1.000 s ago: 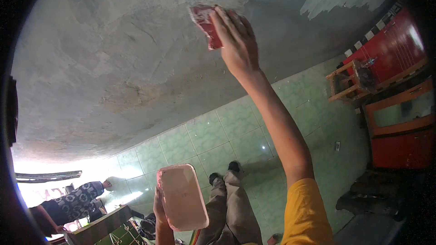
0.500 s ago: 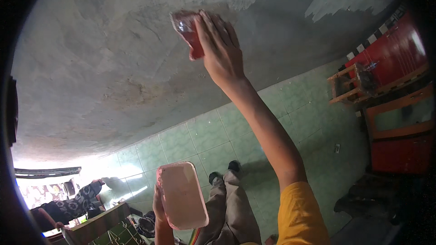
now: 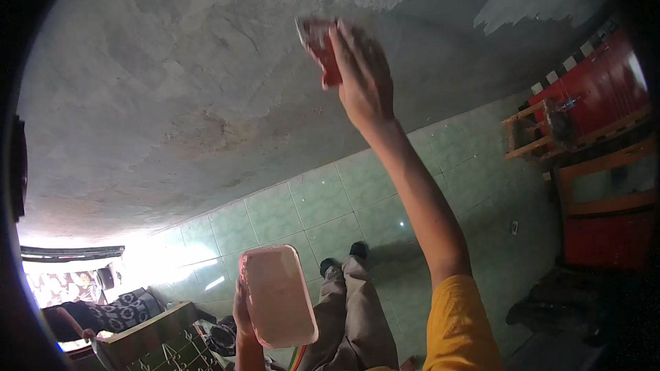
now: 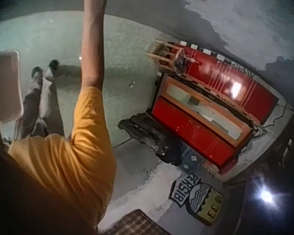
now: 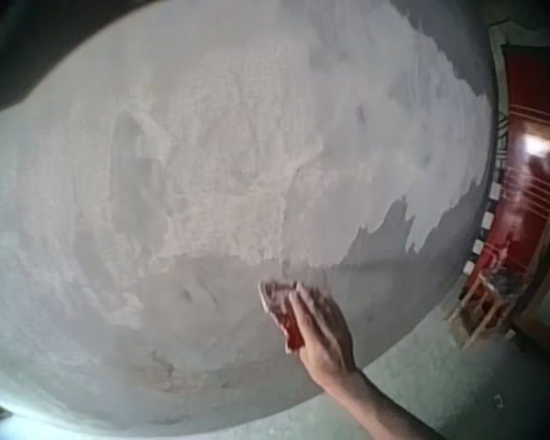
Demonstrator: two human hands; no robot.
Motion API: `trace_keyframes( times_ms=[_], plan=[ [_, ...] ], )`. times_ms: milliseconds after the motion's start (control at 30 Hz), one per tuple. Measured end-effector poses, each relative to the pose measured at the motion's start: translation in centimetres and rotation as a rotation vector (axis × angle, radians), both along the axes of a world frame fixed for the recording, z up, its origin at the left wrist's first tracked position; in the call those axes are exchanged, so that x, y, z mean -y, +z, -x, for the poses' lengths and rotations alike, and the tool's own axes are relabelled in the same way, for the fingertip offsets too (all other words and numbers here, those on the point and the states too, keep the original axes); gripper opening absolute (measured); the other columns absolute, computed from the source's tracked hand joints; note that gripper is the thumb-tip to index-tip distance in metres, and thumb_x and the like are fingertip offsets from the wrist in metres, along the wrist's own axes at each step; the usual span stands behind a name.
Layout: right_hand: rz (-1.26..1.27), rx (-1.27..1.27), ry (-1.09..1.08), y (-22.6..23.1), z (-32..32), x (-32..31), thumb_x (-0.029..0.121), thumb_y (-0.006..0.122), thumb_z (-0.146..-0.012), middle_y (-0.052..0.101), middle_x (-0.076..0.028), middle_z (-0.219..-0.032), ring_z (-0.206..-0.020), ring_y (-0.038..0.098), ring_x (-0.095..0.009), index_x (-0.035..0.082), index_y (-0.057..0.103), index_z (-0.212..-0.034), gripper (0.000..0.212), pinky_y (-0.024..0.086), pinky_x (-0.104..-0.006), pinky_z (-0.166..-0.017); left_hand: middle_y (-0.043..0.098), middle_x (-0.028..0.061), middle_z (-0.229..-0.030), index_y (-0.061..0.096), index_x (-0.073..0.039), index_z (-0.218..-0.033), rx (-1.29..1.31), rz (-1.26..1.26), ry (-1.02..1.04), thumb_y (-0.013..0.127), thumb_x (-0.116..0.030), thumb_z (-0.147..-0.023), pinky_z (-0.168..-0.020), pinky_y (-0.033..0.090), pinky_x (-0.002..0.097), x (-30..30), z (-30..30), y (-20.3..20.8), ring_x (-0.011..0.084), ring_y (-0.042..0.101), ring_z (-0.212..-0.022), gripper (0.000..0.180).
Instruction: The person applies a patching compound to a ceiling using a spreader and a container.
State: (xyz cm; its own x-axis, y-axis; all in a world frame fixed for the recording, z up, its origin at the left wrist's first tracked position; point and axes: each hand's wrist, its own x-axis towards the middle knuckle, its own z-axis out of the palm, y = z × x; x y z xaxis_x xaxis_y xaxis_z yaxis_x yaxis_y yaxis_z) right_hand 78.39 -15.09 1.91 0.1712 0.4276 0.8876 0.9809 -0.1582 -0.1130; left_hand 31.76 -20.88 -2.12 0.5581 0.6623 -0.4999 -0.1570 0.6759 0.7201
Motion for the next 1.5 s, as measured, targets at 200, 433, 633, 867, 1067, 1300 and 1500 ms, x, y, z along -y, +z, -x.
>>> trace_keyframes(
  times_ms=[200,433,633,867,1067,1300,1500],
  plan=[
    [0.101,0.047,-0.133,-2.1,-1.3,-2.0,0.002,0.06,-0.094,0.052,-0.017,-0.154,-0.137,0.054,-0.038,0.005,0.044,-0.155,0.063,0.041,-0.0535,-0.116,0.056,0.0165,-0.147,0.043,-0.005,-0.154,0.097,0.09,-0.013,0.038,-0.042,-0.114,-0.109,0.051,0.0478,0.1,1.8,-2.9,0.0316,0.06,-0.127,0.055],
    [0.179,-0.109,0.013,-5.9,-0.4,1.3,0.005,0.066,-0.093,0.046,-0.018,-0.159,-0.139,0.051,-0.039,0.004,0.044,-0.155,0.066,0.041,-0.0529,-0.116,0.059,0.0165,-0.138,0.039,0.001,-0.153,0.051,0.039,-0.024,0.042,-0.043,-0.111,-0.098,0.057,0.0396,-0.3,0.2,-0.6,0.0252,0.065,-0.118,0.06],
    [0.046,0.03,-0.103,2.7,-1.1,-3.4,-0.003,0.06,-0.092,0.045,-0.017,-0.16,-0.142,0.049,-0.039,0.006,0.042,-0.157,0.068,0.04,-0.0541,-0.117,0.058,0.0169,-0.141,0.041,-0.001,-0.153,0.063,0.02,-0.06,0.04,-0.043,-0.112,-0.101,0.055,0.0435,-0.4,0.6,-1.1,0.0282,0.063,-0.122,0.059],
    [0.434,-0.133,0.003,-10.5,1.6,2.4,-0.001,0.057,-0.095,0.056,-0.018,-0.149,-0.134,0.056,-0.039,0.003,0.052,-0.148,0.054,0.046,-0.0493,-0.11,0.056,0.0159,-0.146,0.045,-0.006,-0.154,0.105,0.021,-0.086,0.039,-0.047,-0.112,-0.107,0.052,0.0492,0.0,1.3,-2.5,0.0318,0.061,-0.126,0.058],
    [0.022,-1.756,0.268,-0.4,12.0,9.3,0.029,0.057,-0.109,0.063,0.001,-0.096,-0.085,0.059,-0.01,0.005,0.065,-0.115,0.025,0.048,-0.0273,-0.073,0.058,0.0194,-0.14,0.046,-0.009,-0.154,-0.005,-0.122,0.076,0.048,-0.056,-0.107,-0.095,0.06,0.0485,0.2,-1.2,2.5,0.0321,0.065,-0.12,0.066],
    [-0.384,-1.848,0.459,10.0,20.9,15.6,0.027,0.065,-0.107,0.061,0.005,-0.091,-0.081,0.054,-0.003,0.005,0.068,-0.105,0.022,0.044,-0.0237,-0.069,0.056,0.0111,-0.145,0.04,-0.005,-0.156,0.288,0.03,0.083,0.041,-0.044,-0.113,-0.106,0.053,0.0391,-1.8,-6.2,10.5,0.0216,0.061,-0.126,0.058],
    [-0.287,-1.672,0.545,10.9,23.5,19.1,0.016,0.063,-0.106,0.067,-0.007,-0.12,-0.107,0.061,-0.01,-0.005,0.061,-0.129,0.031,0.047,-0.0251,-0.098,0.058,0.0122,-0.143,0.047,-0.007,-0.153,0.253,-0.114,0.045,0.042,-0.051,-0.112,-0.108,0.052,0.0429,-1.4,-7.4,15.3,0.0259,0.062,-0.125,0.061]
  ],
)
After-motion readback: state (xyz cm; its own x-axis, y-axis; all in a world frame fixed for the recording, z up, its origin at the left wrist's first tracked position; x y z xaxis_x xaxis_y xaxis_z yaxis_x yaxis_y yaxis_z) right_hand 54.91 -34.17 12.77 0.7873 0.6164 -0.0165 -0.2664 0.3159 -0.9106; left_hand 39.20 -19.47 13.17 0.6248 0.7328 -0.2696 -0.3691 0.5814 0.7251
